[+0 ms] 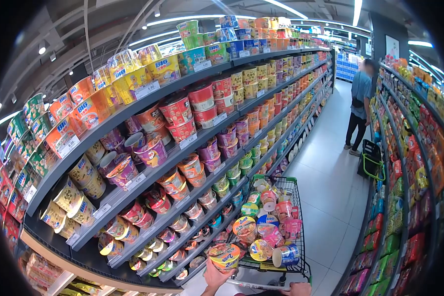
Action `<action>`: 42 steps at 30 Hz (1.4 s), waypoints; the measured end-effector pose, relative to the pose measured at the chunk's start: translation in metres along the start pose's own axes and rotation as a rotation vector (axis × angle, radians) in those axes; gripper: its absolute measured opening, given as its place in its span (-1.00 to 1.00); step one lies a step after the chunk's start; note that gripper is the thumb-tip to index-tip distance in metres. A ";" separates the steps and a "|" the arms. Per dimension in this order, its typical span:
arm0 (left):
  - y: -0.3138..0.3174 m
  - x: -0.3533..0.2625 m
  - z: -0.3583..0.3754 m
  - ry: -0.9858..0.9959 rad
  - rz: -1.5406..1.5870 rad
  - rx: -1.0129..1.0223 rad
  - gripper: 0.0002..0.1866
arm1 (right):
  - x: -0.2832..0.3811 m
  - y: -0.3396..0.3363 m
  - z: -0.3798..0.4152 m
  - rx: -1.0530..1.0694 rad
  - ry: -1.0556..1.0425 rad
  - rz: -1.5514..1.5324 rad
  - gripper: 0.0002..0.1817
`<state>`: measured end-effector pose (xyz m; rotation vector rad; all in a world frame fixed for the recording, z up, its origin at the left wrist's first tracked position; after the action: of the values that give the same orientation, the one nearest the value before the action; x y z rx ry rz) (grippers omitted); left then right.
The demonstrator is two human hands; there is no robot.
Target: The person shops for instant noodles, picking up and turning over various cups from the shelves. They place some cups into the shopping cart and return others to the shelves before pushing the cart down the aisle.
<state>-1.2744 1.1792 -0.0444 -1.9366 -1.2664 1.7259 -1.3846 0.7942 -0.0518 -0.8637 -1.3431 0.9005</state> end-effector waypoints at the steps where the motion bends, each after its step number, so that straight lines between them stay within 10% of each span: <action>1: 0.006 -0.002 -0.002 0.006 -0.004 -0.011 0.34 | -0.005 0.003 -0.002 -0.009 -0.010 -0.006 -0.35; 16: 0.070 -0.068 -0.043 0.038 -0.091 -0.019 0.27 | -0.053 -0.032 -0.077 0.071 0.036 0.206 -0.21; 42: 0.243 -0.191 -0.168 0.185 0.006 0.029 0.26 | -0.189 -0.048 -0.221 -0.466 -0.041 0.289 -0.15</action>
<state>-1.0031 0.9549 -0.0365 -2.0312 -1.1648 1.5176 -1.1661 0.6021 -0.0961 -1.4327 -1.5159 0.8377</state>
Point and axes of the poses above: each hand's wrist, its own z-axis away from the middle knuckle, its own y-axis out of the palm, x = y × z, the point moved 1 cm from there along -z, towards the middle knuckle, and after that the axes turned 10 degrees about -x, right-handed, at the moved point
